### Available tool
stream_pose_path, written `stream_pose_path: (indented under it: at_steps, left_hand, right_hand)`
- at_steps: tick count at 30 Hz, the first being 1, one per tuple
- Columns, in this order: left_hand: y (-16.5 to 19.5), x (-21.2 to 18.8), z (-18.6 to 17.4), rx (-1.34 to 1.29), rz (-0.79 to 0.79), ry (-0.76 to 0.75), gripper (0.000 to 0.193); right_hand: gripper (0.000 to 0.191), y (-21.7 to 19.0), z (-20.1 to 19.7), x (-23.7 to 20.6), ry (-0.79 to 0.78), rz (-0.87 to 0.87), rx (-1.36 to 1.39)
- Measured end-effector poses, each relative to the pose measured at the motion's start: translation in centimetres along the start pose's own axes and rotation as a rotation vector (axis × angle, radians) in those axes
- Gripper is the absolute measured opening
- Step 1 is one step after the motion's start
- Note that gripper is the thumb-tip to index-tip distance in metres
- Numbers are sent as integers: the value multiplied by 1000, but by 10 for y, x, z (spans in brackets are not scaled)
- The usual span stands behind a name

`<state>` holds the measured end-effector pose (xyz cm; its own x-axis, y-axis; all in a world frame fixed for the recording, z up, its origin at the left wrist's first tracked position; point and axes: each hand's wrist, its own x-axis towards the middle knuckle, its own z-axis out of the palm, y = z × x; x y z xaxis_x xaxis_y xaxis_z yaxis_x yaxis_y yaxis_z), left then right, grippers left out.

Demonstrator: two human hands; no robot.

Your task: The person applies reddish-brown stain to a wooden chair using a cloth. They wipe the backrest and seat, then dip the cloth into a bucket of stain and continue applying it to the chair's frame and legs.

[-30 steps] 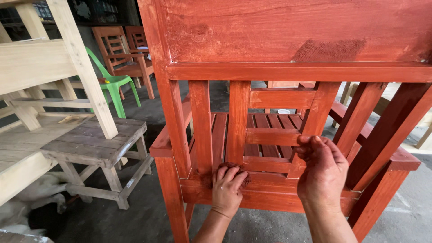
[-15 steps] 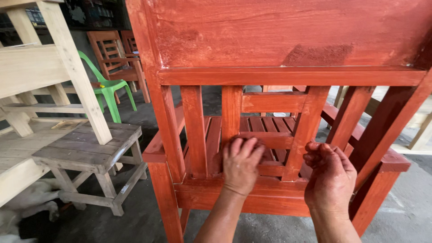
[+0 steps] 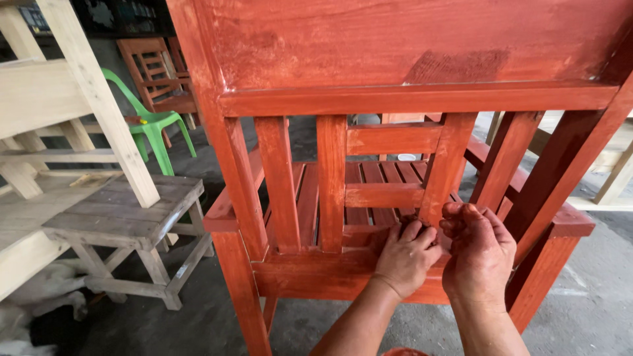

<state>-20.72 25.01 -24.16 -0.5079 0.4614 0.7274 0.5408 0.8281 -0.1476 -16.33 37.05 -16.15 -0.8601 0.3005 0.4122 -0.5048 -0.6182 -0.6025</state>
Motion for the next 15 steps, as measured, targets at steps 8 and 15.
stream_pose_path:
  at_steps: [8,15]
  left_hand:
    - [-55,-84,-18,136,-88,-49,22]
    - [-88,-151,-45,89,-350,-34,13]
  right_hand:
    - [13,32,5,-24,-76,-47,6]
    - [14,68,30,-64,-86,10,-23]
